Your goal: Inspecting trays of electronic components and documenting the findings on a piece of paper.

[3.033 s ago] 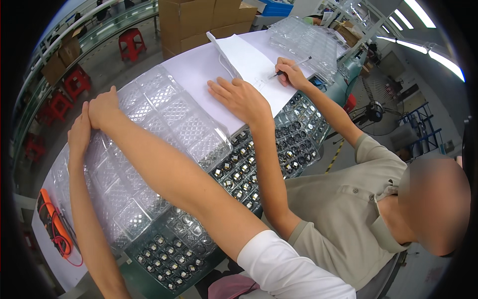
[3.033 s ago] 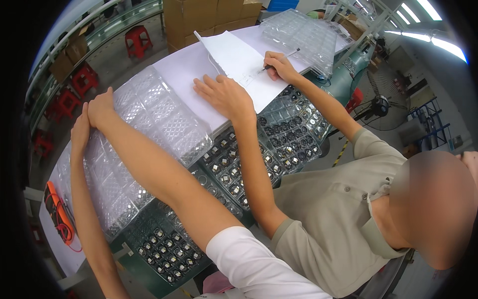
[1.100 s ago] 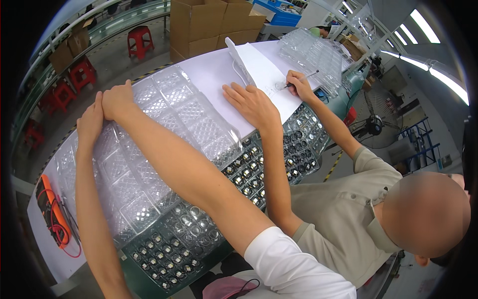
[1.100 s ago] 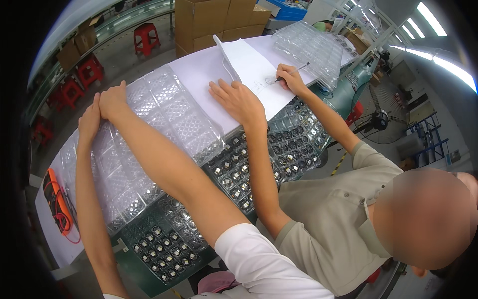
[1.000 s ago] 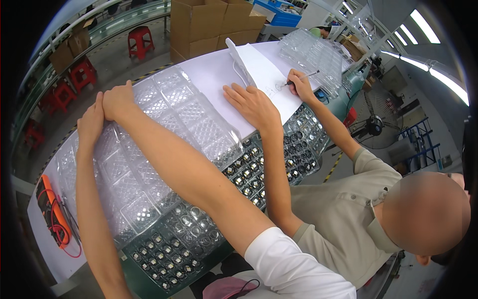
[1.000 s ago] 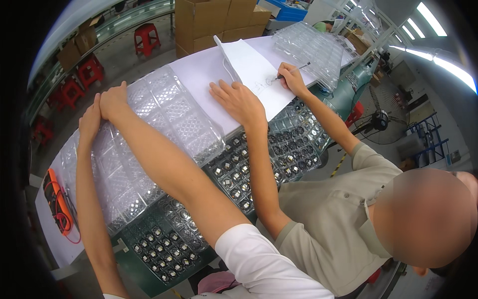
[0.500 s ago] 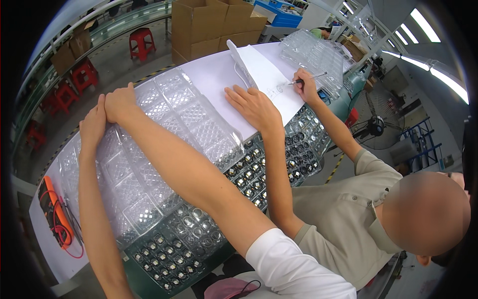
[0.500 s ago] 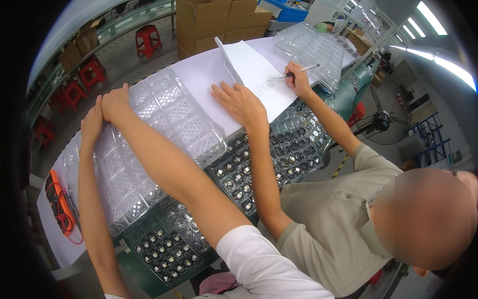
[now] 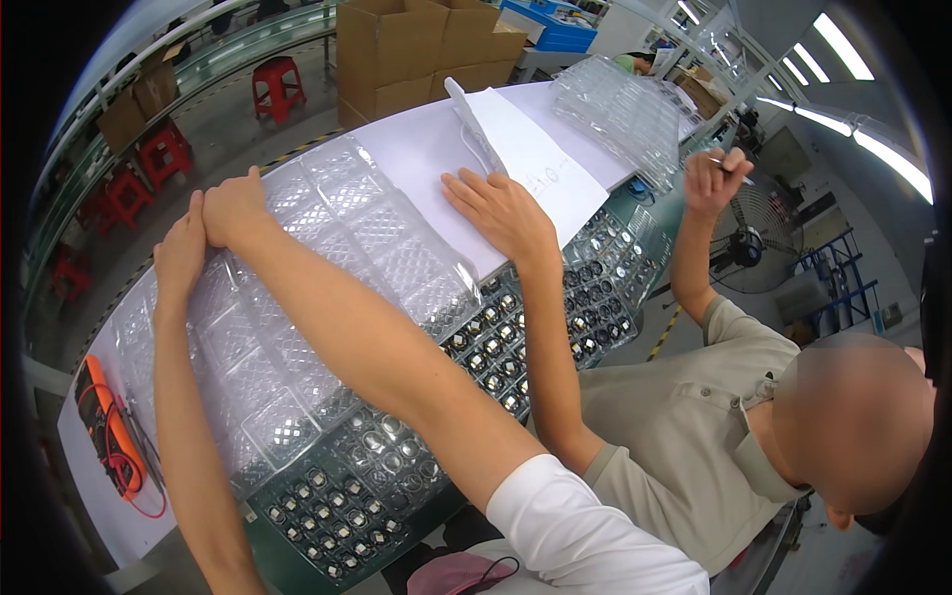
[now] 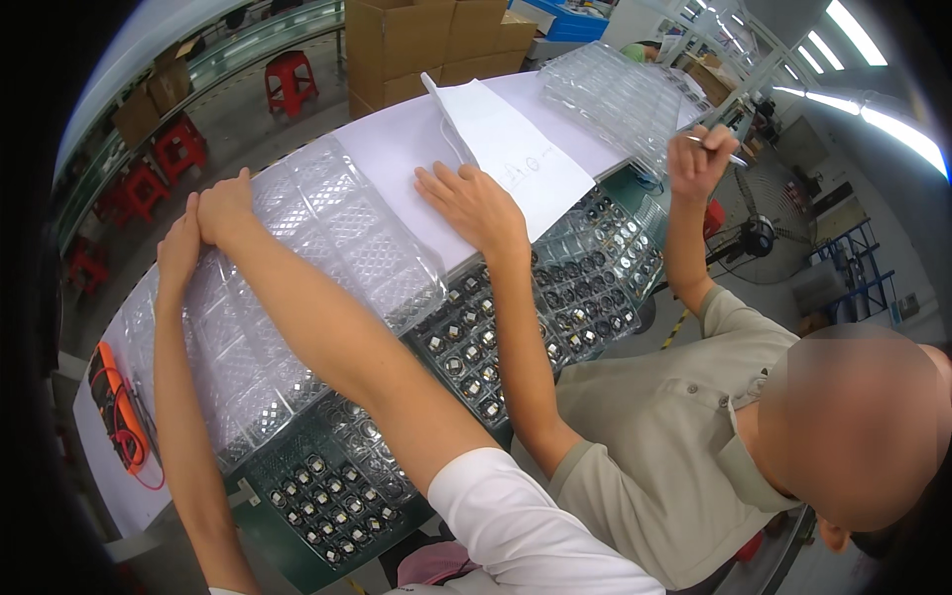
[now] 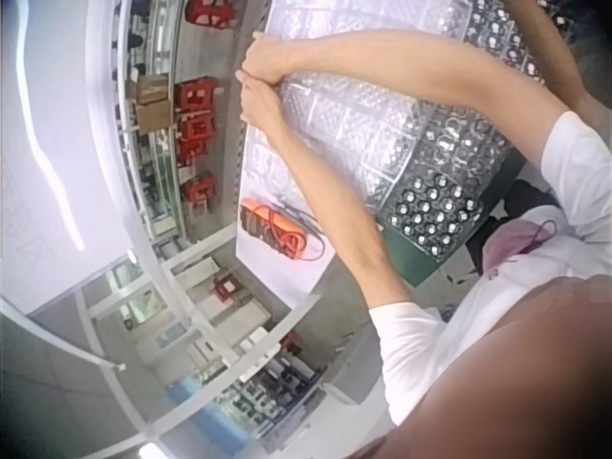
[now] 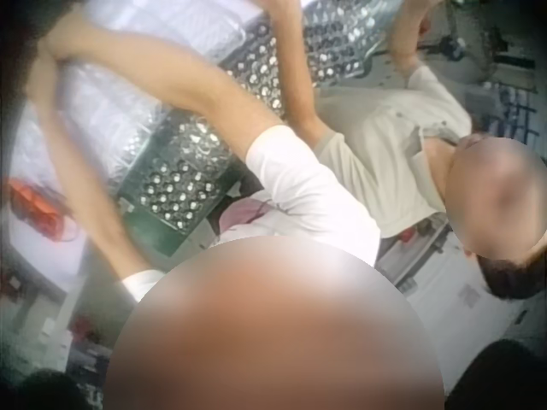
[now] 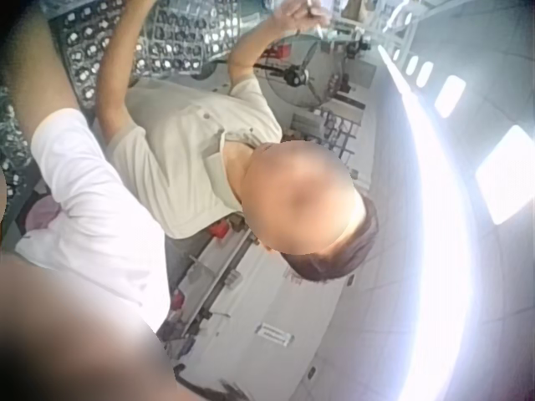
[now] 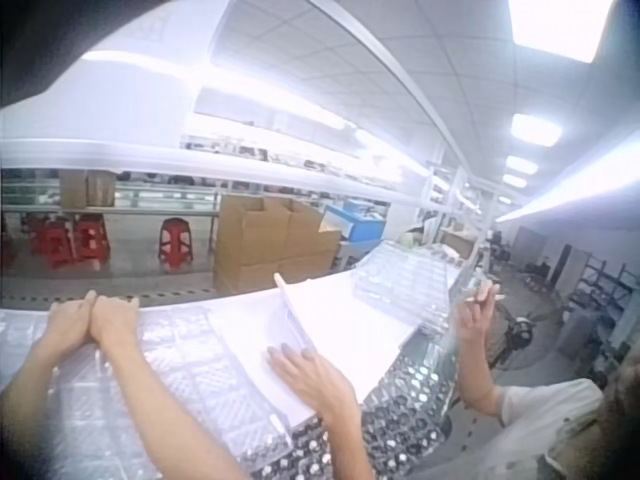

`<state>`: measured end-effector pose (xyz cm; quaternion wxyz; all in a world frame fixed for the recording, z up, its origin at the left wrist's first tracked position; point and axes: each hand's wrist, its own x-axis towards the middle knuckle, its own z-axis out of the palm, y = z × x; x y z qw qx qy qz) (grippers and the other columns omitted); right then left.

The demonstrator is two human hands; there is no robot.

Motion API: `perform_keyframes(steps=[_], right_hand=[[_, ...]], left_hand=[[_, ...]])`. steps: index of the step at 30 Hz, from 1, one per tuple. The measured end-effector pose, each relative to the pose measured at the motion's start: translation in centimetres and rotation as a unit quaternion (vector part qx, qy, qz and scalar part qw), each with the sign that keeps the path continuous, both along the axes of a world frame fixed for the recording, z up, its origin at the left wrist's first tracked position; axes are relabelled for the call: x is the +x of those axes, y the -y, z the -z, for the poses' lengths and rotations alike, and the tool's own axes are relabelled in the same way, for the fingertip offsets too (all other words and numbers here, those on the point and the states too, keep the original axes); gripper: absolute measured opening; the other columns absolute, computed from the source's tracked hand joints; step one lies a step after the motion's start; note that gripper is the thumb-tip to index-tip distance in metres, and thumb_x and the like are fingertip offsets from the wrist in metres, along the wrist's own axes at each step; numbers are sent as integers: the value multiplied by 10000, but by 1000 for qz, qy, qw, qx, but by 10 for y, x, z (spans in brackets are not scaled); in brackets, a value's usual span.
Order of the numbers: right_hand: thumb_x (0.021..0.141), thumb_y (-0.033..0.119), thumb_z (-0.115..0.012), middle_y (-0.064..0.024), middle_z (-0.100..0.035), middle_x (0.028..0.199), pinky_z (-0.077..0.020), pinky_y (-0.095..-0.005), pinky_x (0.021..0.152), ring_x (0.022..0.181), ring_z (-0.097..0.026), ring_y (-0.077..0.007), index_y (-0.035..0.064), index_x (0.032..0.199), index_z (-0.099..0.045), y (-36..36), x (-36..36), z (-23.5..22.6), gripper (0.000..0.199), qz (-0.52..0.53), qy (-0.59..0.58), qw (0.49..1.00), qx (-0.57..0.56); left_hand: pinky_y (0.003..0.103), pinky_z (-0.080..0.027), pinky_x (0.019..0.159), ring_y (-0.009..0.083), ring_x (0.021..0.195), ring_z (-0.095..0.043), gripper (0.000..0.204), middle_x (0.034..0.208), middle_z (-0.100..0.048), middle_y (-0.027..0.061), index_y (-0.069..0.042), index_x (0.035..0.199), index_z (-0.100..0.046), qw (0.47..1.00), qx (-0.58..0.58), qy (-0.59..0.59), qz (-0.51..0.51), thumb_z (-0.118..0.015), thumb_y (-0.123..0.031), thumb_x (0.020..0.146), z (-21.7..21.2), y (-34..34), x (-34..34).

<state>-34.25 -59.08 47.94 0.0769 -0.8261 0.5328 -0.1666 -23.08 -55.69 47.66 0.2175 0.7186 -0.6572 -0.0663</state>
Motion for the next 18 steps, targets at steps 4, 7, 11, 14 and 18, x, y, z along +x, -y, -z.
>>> perform_keyframes(steps=[4,7,11,14,18], right_hand=[[816,257,-480,-82,-649,1040,-230,-474,1033,1030,-587,-238,123,1011,-666,-2,-3,-1,301,-2,-4,1000,12],[817,258,-479,-86,-645,1049,-228,-475,1034,1031,-587,-240,120,1020,-661,-1,1,-2,306,3,3,1000,6],[821,262,-475,-89,-643,1052,-228,-477,1034,1030,-587,-240,116,1022,-659,1,0,1,309,3,-5,1000,-2],[817,258,-482,-92,-644,1047,-225,-482,1034,1029,-587,-239,114,1020,-659,1,0,0,306,7,-5,1000,14],[812,252,-492,-85,-649,1036,-229,-477,1027,1024,-590,-237,120,1010,-664,-3,1,-3,293,0,-7,1000,13]], left_hand=[[480,-229,1008,343,1134,-486,658,1158,-577,148,-59,1149,-570,1000,17,3,-3,-155,-519,927,2,3,0],[487,-223,1011,343,1140,-482,661,1160,-575,150,-58,1147,-570,1000,-1,28,11,-155,-523,927,4,4,4],[483,-228,1010,341,1142,-481,666,1158,-575,157,-58,1143,-572,1000,6,26,0,-153,-527,926,3,4,0],[479,-232,1009,342,1138,-485,667,1152,-577,162,-58,1142,-573,1000,7,27,-1,-156,-532,924,1,3,-2],[473,-237,1007,348,1123,-493,665,1139,-583,164,-59,1136,-576,999,-10,29,11,-162,-534,923,5,3,6]])
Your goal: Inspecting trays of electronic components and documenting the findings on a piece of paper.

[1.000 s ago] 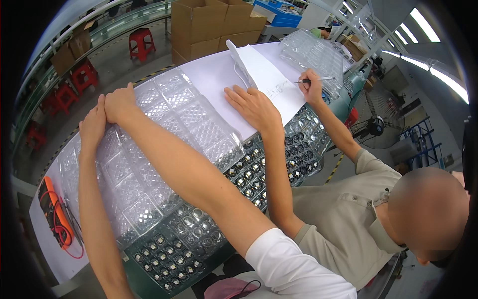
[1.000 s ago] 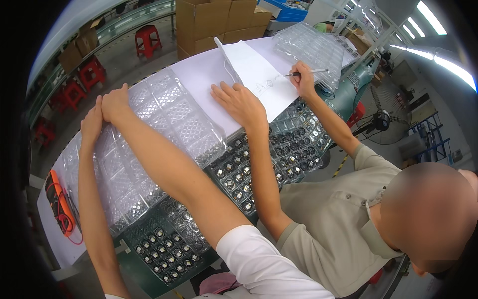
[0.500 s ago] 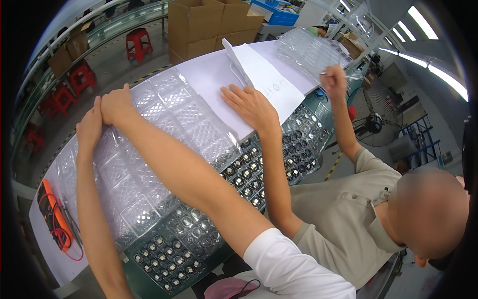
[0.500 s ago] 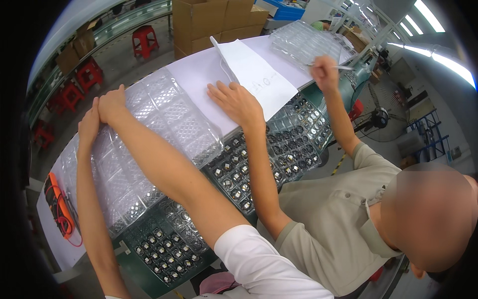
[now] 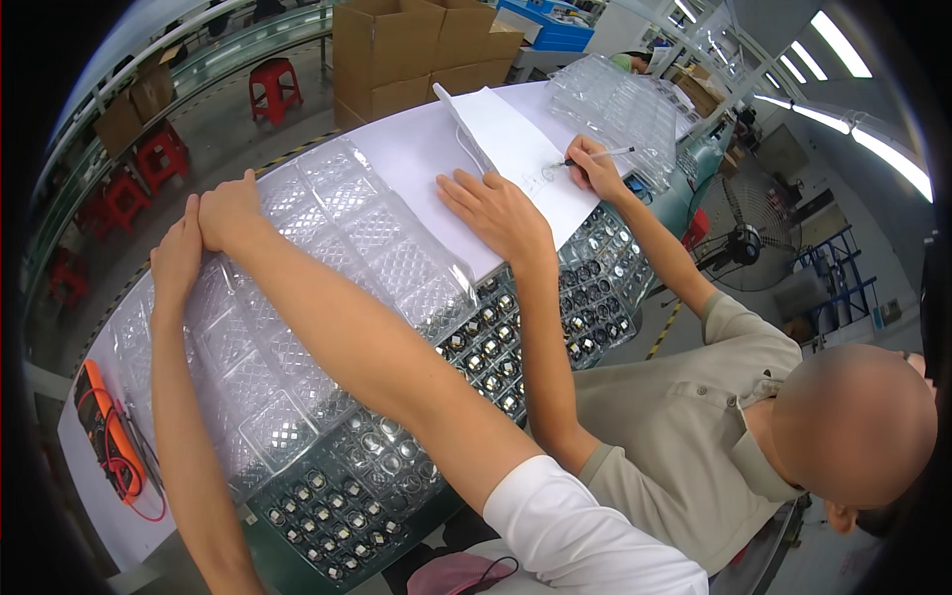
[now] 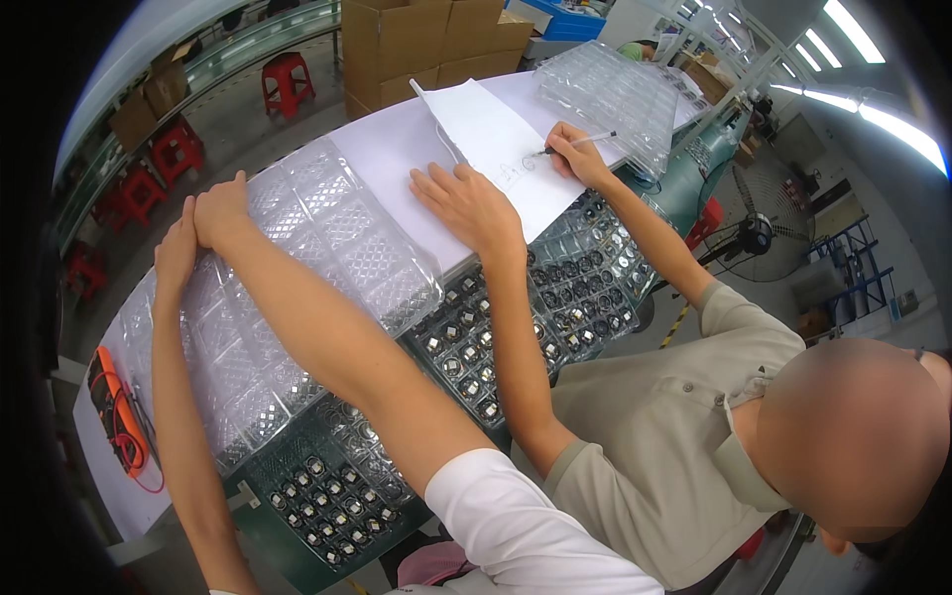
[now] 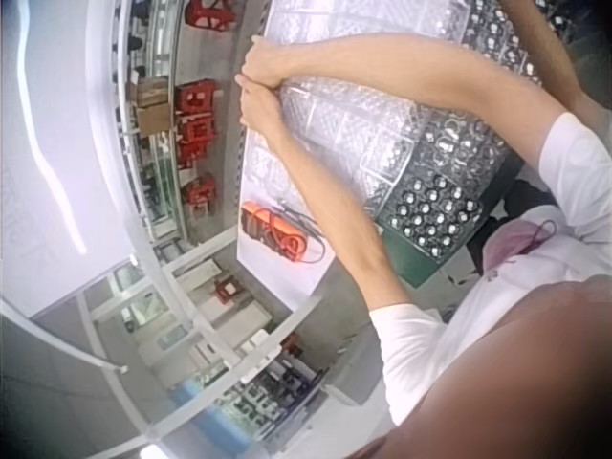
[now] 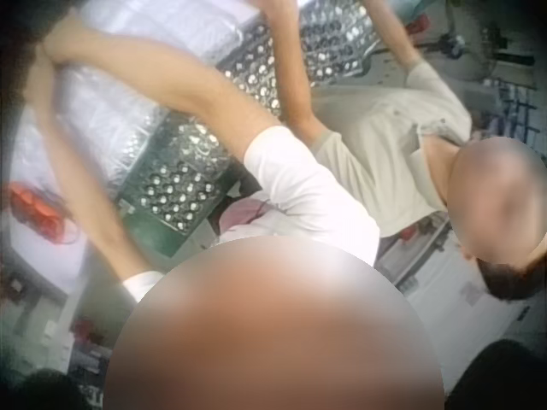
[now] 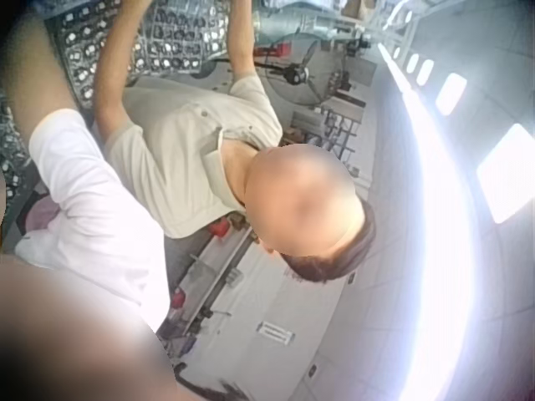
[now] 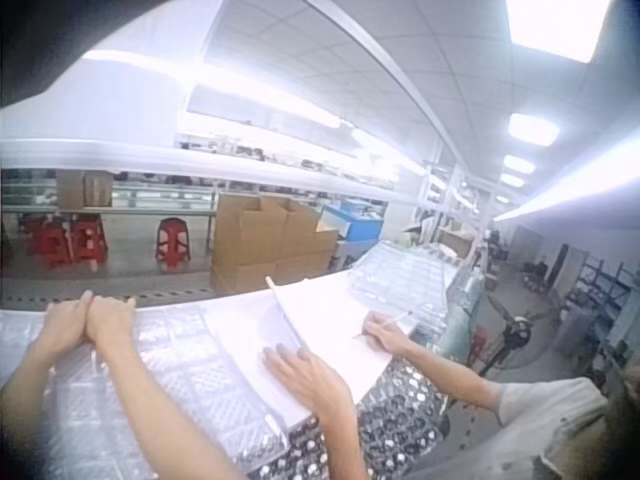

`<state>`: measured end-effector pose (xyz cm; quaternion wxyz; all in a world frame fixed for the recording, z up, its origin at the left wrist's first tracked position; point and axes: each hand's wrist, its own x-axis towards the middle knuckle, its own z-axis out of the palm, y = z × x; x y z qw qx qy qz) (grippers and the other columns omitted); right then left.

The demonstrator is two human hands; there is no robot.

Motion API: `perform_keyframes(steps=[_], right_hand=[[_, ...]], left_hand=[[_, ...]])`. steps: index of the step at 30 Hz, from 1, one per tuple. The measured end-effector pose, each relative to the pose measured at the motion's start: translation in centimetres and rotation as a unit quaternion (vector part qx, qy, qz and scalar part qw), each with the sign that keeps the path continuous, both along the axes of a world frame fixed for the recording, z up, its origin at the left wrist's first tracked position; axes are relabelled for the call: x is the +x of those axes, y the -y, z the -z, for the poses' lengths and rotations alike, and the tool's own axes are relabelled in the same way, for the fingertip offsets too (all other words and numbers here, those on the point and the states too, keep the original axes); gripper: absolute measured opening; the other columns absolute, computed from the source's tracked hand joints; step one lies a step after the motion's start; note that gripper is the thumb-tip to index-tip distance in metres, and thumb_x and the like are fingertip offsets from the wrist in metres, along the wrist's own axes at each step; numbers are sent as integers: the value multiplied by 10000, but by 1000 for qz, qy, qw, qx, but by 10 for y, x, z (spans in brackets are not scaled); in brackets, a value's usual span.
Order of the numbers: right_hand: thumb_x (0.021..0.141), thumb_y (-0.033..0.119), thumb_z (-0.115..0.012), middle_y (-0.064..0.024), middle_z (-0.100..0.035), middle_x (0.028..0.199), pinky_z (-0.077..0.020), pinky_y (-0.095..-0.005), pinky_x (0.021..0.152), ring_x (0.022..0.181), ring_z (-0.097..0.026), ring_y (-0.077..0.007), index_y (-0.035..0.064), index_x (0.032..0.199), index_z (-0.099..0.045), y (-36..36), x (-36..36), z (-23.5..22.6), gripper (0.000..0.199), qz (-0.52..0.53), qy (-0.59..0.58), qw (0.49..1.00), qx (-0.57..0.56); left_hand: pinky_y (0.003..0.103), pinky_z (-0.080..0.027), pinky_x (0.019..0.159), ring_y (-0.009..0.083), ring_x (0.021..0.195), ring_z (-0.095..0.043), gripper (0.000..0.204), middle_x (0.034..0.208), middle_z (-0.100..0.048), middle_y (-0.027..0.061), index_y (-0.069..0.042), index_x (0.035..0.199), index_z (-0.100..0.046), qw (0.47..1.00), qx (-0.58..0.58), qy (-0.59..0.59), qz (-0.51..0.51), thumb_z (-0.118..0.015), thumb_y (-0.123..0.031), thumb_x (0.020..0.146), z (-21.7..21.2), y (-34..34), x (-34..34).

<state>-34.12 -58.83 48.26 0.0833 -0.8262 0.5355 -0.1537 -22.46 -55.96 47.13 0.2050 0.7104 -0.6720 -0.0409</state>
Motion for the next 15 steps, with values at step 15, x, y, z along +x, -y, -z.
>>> perform_keyframes(steps=[15], right_hand=[[813,249,-490,-77,-655,1025,-240,-463,1016,1002,-601,-230,126,986,-673,0,-2,1,280,2,-6,1000,-8]], left_hand=[[484,-211,1015,341,1140,-483,669,1148,-581,164,-68,1151,-578,1000,12,-16,-14,-165,-541,922,-2,1,-4]])
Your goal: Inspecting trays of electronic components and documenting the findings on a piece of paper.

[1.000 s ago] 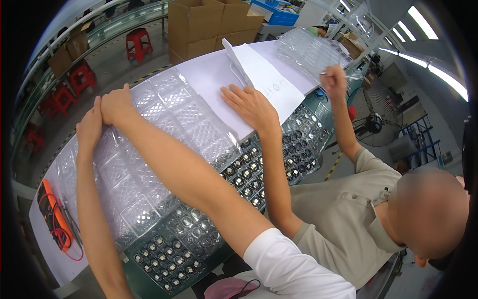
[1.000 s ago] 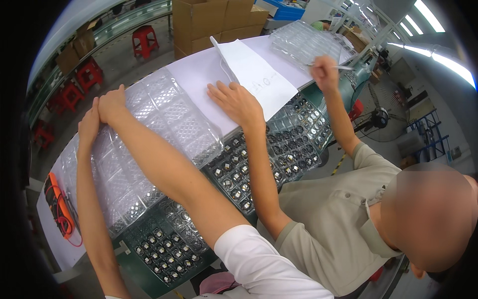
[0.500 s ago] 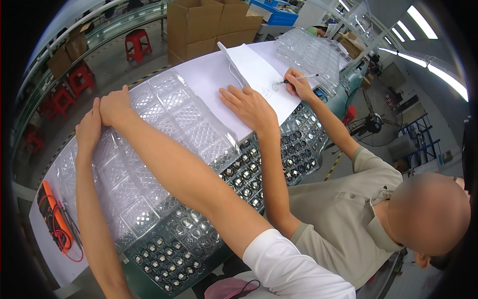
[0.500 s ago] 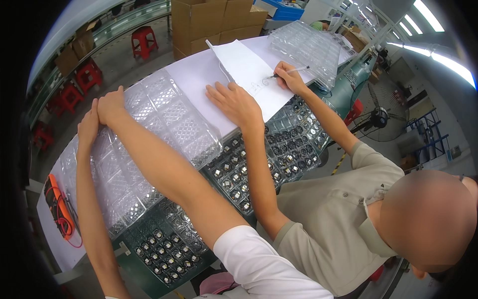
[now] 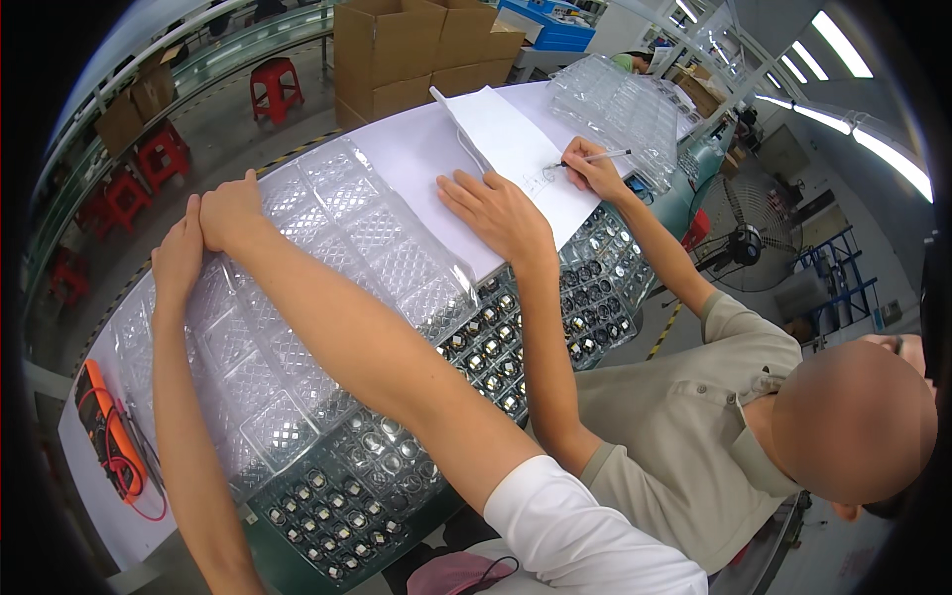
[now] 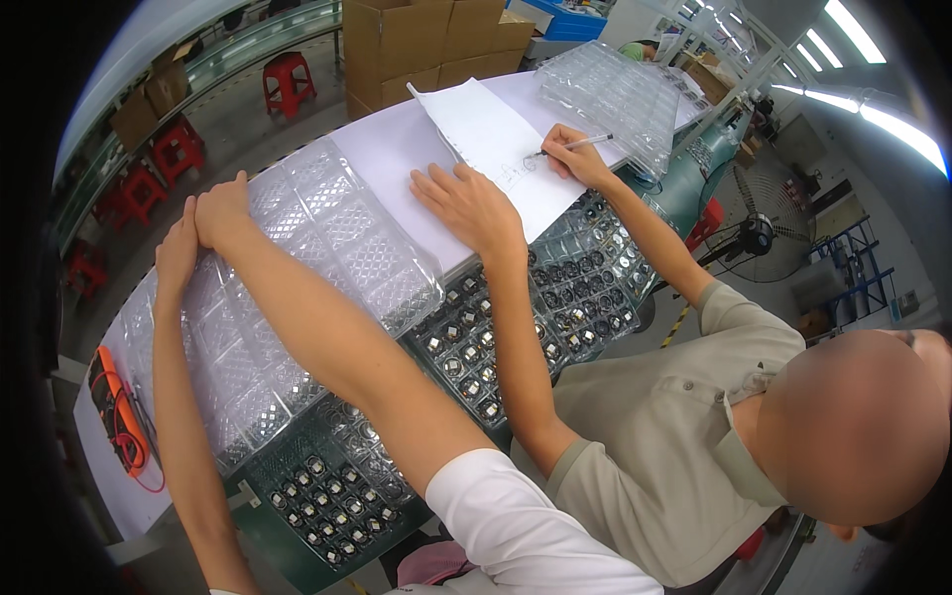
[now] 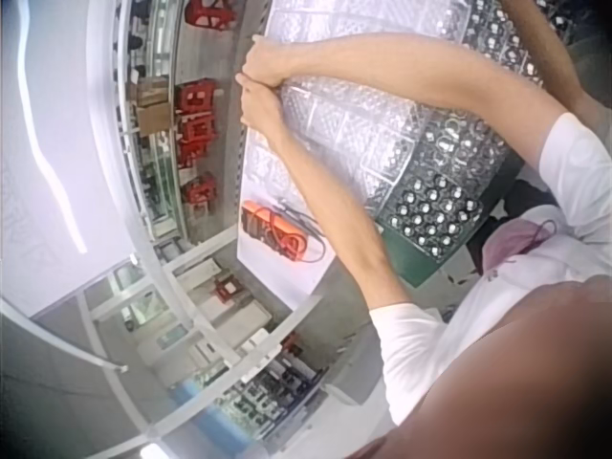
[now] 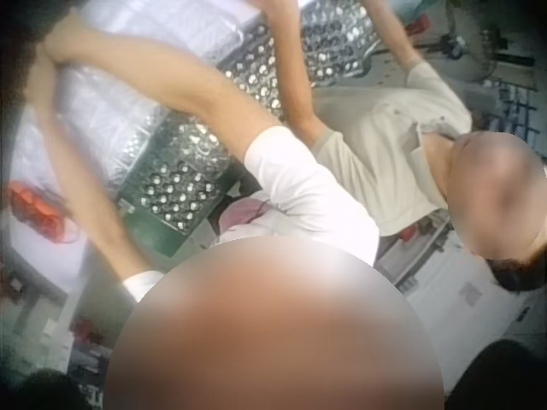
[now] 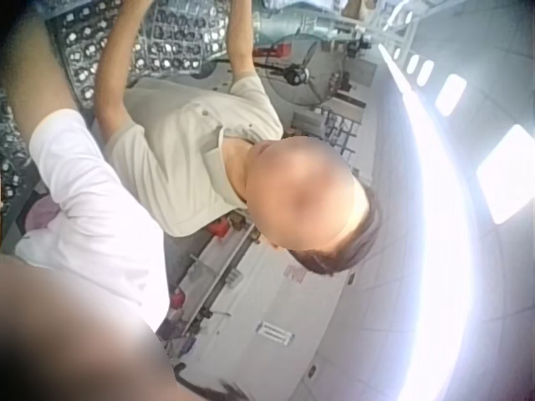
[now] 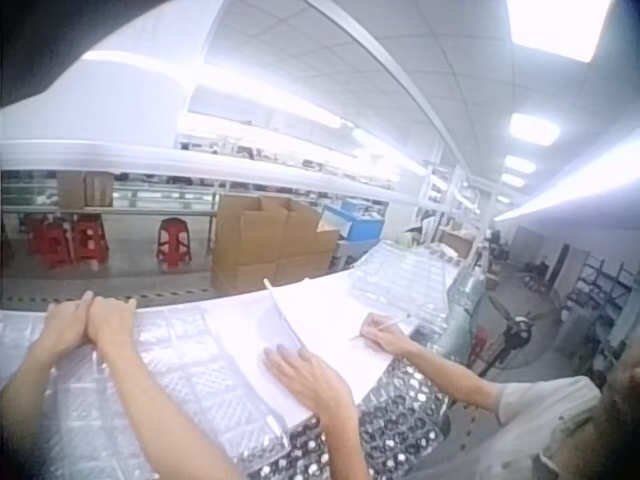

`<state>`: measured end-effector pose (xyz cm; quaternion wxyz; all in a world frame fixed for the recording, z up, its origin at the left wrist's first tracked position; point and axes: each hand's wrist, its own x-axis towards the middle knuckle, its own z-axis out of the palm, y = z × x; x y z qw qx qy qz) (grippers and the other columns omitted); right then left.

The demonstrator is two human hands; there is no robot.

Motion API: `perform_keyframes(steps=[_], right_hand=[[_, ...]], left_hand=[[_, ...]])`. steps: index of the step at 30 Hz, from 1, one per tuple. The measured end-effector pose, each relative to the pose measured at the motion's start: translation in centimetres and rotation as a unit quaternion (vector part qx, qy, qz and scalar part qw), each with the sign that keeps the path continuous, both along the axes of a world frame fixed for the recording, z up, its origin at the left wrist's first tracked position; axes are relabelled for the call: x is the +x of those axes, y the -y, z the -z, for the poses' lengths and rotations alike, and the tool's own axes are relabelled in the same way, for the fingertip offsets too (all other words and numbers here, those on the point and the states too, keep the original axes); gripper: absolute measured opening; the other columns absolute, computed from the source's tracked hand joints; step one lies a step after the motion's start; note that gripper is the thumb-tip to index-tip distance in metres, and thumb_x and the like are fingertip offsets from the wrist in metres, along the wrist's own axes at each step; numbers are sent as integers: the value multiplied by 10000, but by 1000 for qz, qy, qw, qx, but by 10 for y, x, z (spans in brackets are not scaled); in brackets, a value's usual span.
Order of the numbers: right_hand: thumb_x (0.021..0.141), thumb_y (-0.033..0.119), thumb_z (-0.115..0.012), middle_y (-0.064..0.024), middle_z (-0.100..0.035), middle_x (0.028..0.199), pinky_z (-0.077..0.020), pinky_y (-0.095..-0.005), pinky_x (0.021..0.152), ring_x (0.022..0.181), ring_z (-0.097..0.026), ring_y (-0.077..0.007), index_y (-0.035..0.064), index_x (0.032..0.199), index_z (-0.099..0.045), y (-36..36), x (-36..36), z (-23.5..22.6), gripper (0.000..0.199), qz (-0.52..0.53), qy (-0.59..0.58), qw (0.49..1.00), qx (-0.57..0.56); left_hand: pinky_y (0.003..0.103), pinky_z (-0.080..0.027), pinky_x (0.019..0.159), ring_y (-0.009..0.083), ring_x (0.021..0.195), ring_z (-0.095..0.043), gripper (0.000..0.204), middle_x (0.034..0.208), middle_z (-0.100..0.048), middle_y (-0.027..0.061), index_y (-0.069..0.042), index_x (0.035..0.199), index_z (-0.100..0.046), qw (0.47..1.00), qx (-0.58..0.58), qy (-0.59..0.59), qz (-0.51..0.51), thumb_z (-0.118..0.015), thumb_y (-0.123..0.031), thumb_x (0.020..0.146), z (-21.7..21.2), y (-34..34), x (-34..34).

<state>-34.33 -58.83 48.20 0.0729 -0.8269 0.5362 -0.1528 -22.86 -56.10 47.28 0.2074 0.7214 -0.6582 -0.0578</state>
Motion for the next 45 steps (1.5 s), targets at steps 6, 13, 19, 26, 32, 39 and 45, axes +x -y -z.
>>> perform_keyframes(steps=[6,13,19,26,32,39,45], right_hand=[[814,251,-486,-81,-655,1025,-242,-463,1016,1002,-600,-231,127,984,-674,1,-1,1,281,2,2,1000,-6],[821,256,-481,-86,-653,1025,-243,-466,1017,1008,-597,-237,121,985,-673,0,-2,1,287,1,8,1000,-9],[822,245,-482,-88,-653,1026,-230,-480,1033,1022,-590,-248,120,993,-671,1,1,4,284,-5,22,999,-23],[788,229,-506,-92,-658,996,-271,-477,1004,1002,-598,-251,112,961,-672,3,3,6,267,0,12,1000,-28],[786,228,-508,-94,-657,996,-271,-480,1004,997,-599,-257,103,955,-673,4,1,7,267,-1,9,999,-31],[802,233,-494,-92,-657,1006,-258,-485,1006,1005,-597,-248,112,975,-672,3,2,4,276,0,13,1000,-15],[814,244,-485,-87,-655,1018,-236,-486,1016,1011,-597,-241,122,986,-674,4,2,4,283,1,6,1000,-9]], left_hand=[[488,-217,1012,341,1134,-490,672,1141,-586,161,-66,1147,-579,1000,9,-16,-2,-163,-544,922,-2,1,-2],[483,-225,1008,342,1123,-497,668,1138,-588,153,-66,1144,-578,1000,14,-22,0,-164,-540,922,-3,-1,-3],[481,-234,1001,327,1137,-488,659,1139,-589,147,-71,1150,-573,1000,-12,7,4,-165,-537,923,6,2,3],[504,-258,987,335,1152,-475,653,1168,-574,148,-86,1166,-569,999,-27,11,18,-171,-540,918,12,6,10],[515,-234,1003,357,1147,-476,657,1173,-569,155,-87,1170,-568,1000,-2,7,11,-167,-542,917,7,6,5],[503,-222,1012,356,1142,-480,665,1159,-576,159,-83,1159,-576,1000,-17,9,17,-165,-546,916,7,5,6],[498,-223,1012,355,1137,-484,671,1153,-580,158,-77,1156,-576,1000,-14,-11,15,-164,-550,917,5,3,5]])
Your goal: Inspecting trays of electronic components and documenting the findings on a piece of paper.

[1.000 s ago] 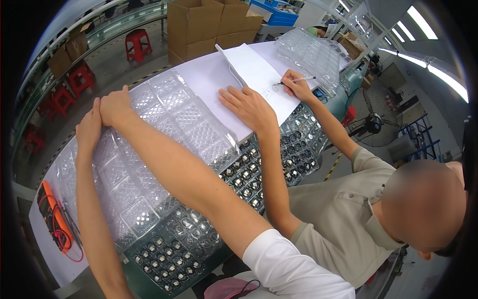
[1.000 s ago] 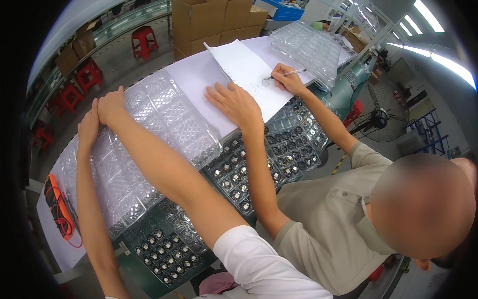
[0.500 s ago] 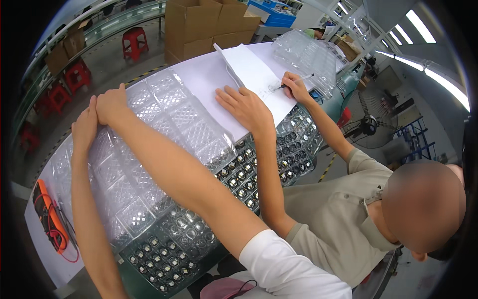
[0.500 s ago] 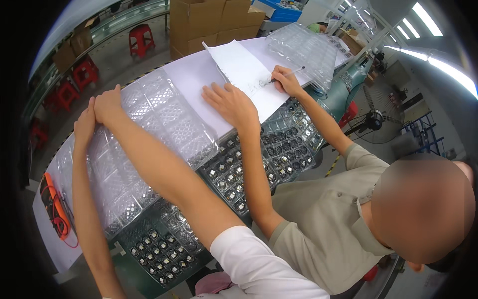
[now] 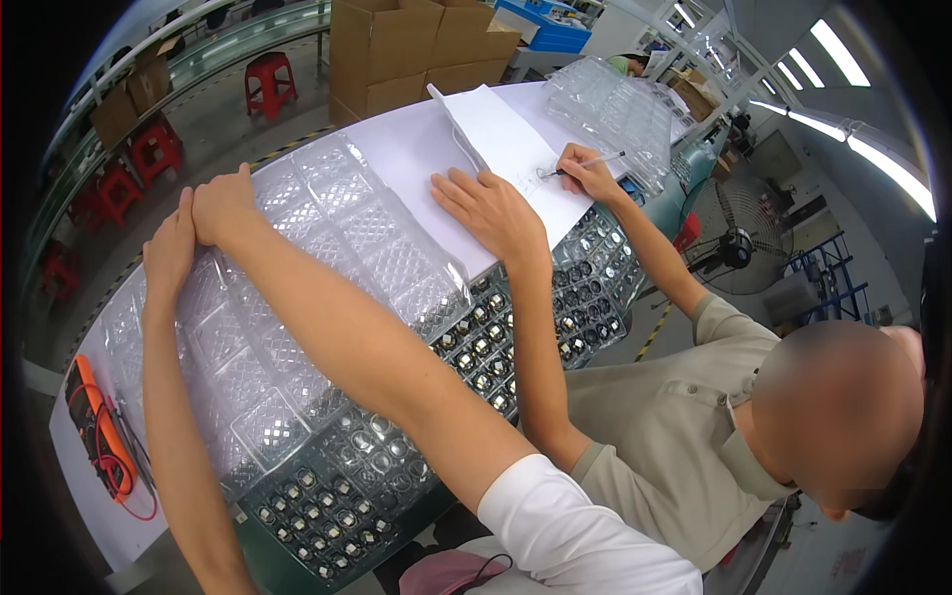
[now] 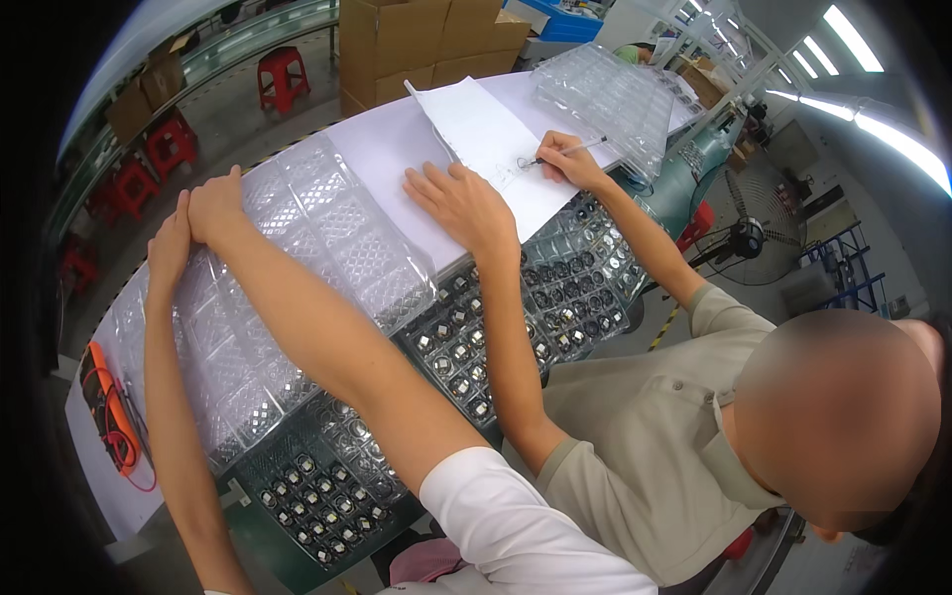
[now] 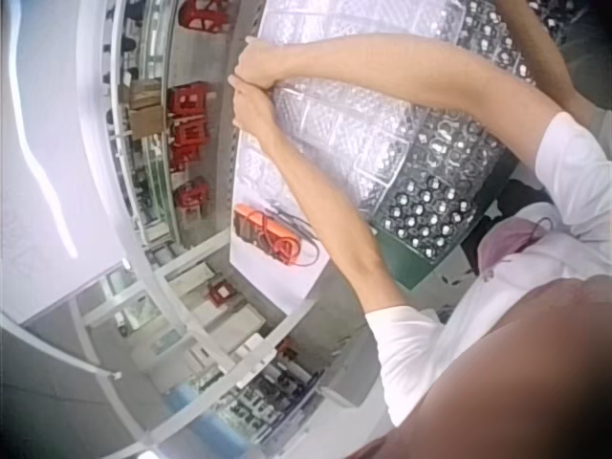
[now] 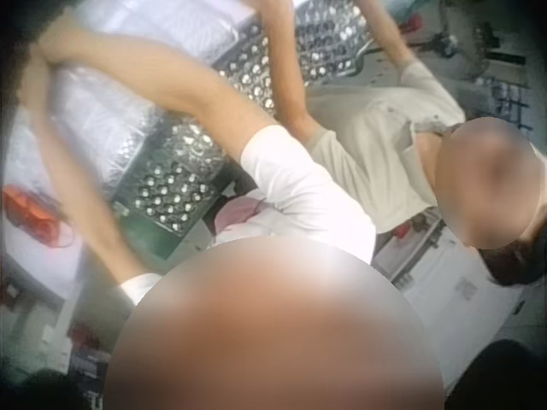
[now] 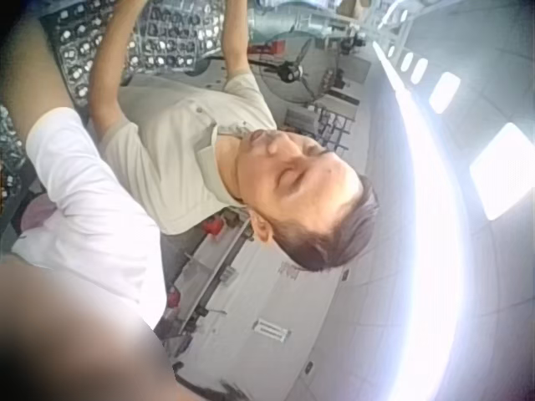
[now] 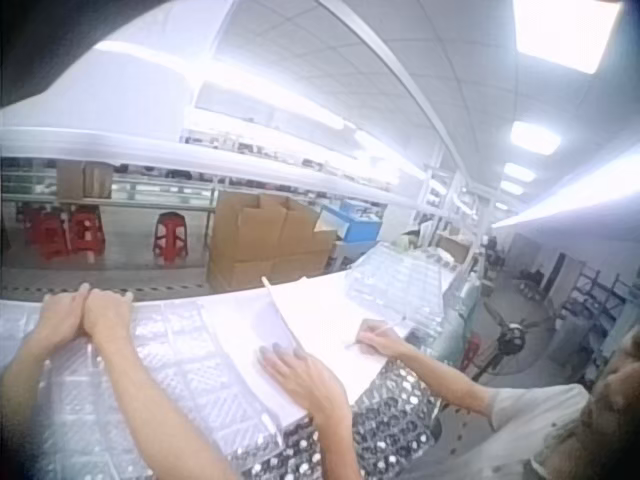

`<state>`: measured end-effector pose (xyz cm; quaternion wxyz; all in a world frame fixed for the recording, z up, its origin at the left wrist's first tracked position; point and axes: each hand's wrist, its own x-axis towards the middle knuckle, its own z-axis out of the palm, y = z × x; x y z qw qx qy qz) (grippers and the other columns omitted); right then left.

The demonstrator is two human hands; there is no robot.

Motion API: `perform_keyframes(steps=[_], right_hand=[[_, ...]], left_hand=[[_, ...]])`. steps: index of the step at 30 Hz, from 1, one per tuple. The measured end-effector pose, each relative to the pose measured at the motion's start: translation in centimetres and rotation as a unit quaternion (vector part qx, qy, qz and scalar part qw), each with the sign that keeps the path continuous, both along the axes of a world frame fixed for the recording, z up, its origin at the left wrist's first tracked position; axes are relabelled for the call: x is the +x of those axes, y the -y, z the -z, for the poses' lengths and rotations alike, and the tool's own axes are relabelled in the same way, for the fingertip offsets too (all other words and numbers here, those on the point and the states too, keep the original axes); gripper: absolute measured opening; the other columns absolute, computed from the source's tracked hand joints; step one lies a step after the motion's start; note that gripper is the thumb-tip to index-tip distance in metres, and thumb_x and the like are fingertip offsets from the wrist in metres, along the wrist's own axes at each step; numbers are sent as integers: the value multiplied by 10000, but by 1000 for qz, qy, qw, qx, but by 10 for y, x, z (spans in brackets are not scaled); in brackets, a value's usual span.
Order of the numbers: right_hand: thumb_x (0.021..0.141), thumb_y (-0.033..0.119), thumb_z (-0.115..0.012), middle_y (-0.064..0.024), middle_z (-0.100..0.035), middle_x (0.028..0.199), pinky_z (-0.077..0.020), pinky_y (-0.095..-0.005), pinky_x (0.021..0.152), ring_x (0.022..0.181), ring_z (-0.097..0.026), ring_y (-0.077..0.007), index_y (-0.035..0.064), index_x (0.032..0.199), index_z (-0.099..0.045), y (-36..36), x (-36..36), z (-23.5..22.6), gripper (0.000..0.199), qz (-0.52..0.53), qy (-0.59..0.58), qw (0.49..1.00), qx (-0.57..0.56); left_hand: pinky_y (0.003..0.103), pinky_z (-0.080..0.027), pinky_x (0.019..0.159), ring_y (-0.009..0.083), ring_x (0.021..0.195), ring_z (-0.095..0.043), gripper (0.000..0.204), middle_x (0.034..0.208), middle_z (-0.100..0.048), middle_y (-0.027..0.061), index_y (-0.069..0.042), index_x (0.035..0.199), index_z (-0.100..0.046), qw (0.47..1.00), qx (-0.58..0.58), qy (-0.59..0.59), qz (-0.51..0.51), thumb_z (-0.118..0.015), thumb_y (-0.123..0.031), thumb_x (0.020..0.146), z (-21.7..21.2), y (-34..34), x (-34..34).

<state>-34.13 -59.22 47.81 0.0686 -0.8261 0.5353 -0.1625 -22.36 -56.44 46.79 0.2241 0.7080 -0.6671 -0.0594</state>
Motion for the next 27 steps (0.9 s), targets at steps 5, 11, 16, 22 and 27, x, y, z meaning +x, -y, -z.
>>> perform_keyframes(steps=[5,11,16,22,27], right_hand=[[812,242,-488,-86,-655,1019,-235,-480,1014,1010,-597,-239,124,982,-676,-1,0,0,280,4,2,1000,-7],[775,218,-518,-89,-659,997,-284,-450,992,996,-601,-237,111,957,-676,-2,0,-1,265,2,2,1000,-5],[776,227,-515,-84,-662,982,-293,-450,975,980,-606,-238,119,943,-677,-2,-2,1,256,5,7,1000,-19],[780,228,-510,-84,-661,985,-291,-454,977,984,-605,-237,118,947,-676,-2,0,2,260,3,4,1000,-20],[807,239,-488,-80,-654,1023,-245,-475,1009,1020,-592,-237,127,981,-678,0,0,1,281,1,-1,1000,-8]], left_hand=[[490,-219,1015,353,1144,-478,672,1162,-575,157,-78,1165,-572,1000,13,0,-4,-166,-552,916,-1,-1,-1],[471,-252,994,331,1161,-469,576,1223,-537,136,-118,1257,-472,999,25,48,2,-168,-485,933,0,2,4],[466,-223,1014,326,1158,-473,671,1190,-564,136,-87,1190,-559,1000,10,-8,-11,-169,-556,911,-1,-1,-3],[476,-223,1013,328,1157,-473,665,1191,-563,134,-94,1193,-557,999,35,-17,-16,-164,-551,911,0,2,1],[486,-225,1009,333,1151,-477,661,1186,-565,136,-91,1192,-556,999,30,-15,-5,-162,-542,912,1,5,3]])
